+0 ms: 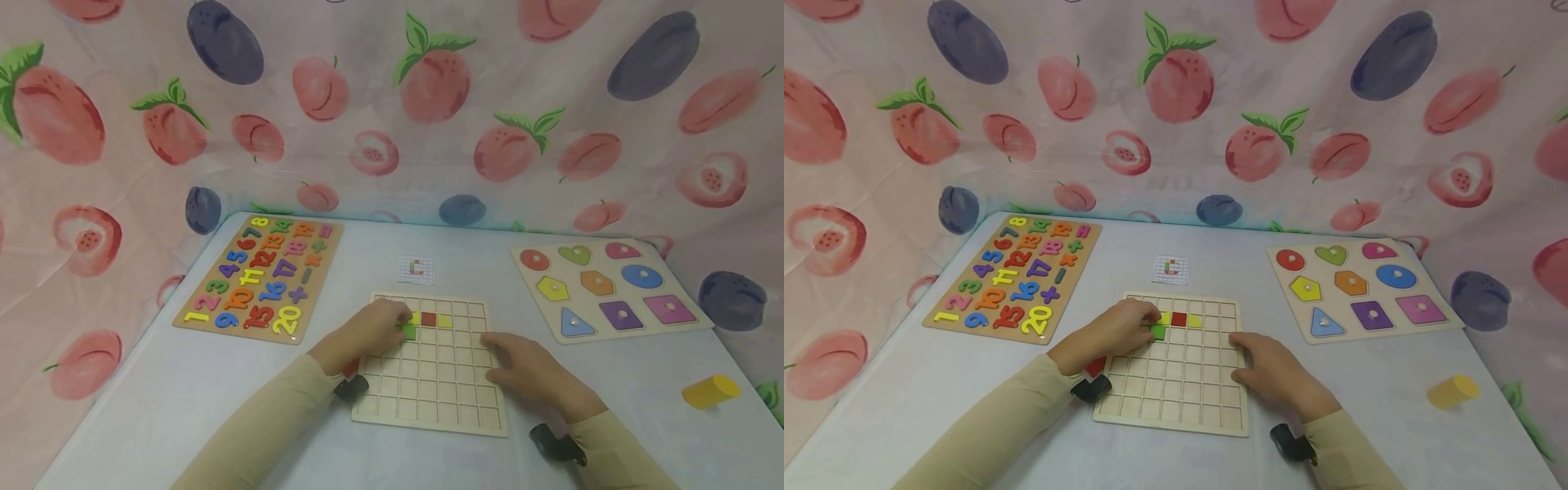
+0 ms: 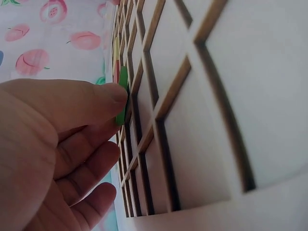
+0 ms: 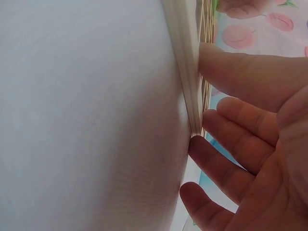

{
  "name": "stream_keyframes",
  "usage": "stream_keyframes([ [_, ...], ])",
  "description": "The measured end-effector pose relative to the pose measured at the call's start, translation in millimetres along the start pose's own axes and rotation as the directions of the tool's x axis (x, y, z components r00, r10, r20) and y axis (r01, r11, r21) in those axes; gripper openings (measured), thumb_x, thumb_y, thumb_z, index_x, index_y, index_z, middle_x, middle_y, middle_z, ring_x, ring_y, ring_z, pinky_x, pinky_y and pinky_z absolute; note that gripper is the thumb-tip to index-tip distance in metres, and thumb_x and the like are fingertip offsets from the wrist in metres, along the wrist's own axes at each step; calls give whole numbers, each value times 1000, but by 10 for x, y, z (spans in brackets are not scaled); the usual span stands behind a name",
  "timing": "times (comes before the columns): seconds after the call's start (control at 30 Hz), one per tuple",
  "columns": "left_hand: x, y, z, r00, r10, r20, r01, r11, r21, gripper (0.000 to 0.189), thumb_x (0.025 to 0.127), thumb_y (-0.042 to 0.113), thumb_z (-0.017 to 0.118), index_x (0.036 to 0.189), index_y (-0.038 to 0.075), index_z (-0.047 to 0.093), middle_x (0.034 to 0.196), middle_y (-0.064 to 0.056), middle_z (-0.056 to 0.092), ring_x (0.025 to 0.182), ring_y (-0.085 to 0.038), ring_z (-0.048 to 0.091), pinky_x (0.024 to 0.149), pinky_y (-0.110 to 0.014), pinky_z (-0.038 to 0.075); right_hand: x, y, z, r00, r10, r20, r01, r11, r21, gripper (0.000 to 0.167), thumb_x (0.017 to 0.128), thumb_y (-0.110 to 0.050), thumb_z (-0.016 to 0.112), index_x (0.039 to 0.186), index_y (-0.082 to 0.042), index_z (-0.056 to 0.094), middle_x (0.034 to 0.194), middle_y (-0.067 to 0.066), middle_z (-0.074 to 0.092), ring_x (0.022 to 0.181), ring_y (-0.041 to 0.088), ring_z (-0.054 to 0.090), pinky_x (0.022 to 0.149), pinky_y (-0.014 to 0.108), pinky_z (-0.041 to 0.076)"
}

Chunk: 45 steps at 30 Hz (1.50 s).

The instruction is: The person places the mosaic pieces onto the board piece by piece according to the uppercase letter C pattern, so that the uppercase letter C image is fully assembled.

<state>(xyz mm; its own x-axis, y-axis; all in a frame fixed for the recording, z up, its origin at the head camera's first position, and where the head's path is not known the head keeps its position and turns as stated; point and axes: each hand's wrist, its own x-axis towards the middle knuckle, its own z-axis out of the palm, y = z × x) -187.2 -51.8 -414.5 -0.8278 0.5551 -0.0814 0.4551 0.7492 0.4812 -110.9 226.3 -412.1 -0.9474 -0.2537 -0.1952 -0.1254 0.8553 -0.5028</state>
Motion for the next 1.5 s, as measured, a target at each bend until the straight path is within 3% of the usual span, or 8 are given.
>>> stream_keyframes([
  [0.4,17,3,15,1000,18,-3,-18,1000,5,30,90,12,69,119,3,68,113,-8,69,112,-25,61,98,-38,48,-10,-12,-11,1000,1,4,-1,1000,4,61,84,-12,77,140,-2,55,144,18,53,137,41,41,111,56,33],
  [0.67,20,35,5,1000,-16,13,16,1000,-12,35,89,12,71,123,4,67,115,-8,68,116,-26,59,100,-39,47,-8,-2,-12,1000,-13,-4,13,1000,1,61,84,-11,77,139,-1,55,143,18,53,136,41,42,111,56,33],
  [1.03,27,38,14,1000,-10,8,10,1000,-12,36,89,12,72,123,2,67,117,-8,68,116,-25,59,101,-38,47,-4,9,-1,1000,-10,-7,10,1000,-2,61,83,-11,78,139,-2,55,143,19,53,136,41,42,111,56,33],
  [1.33,-17,22,-29,1000,-25,-6,25,1000,-3,39,86,14,71,124,4,66,117,-7,68,114,-24,60,99,-37,48,-8,5,0,1000,-9,-11,9,1000,-3,61,83,-11,77,139,-2,55,143,19,53,136,42,42,111,56,33],
  [1.5,-72,-21,-97,997,-71,-2,71,997,-4,39,89,14,71,126,5,65,118,-7,67,115,-24,59,101,-38,47,-10,1,-4,1000,-11,-11,11,1000,-2,61,83,-11,77,139,-1,56,143,19,53,136,42,42,110,57,33],
])
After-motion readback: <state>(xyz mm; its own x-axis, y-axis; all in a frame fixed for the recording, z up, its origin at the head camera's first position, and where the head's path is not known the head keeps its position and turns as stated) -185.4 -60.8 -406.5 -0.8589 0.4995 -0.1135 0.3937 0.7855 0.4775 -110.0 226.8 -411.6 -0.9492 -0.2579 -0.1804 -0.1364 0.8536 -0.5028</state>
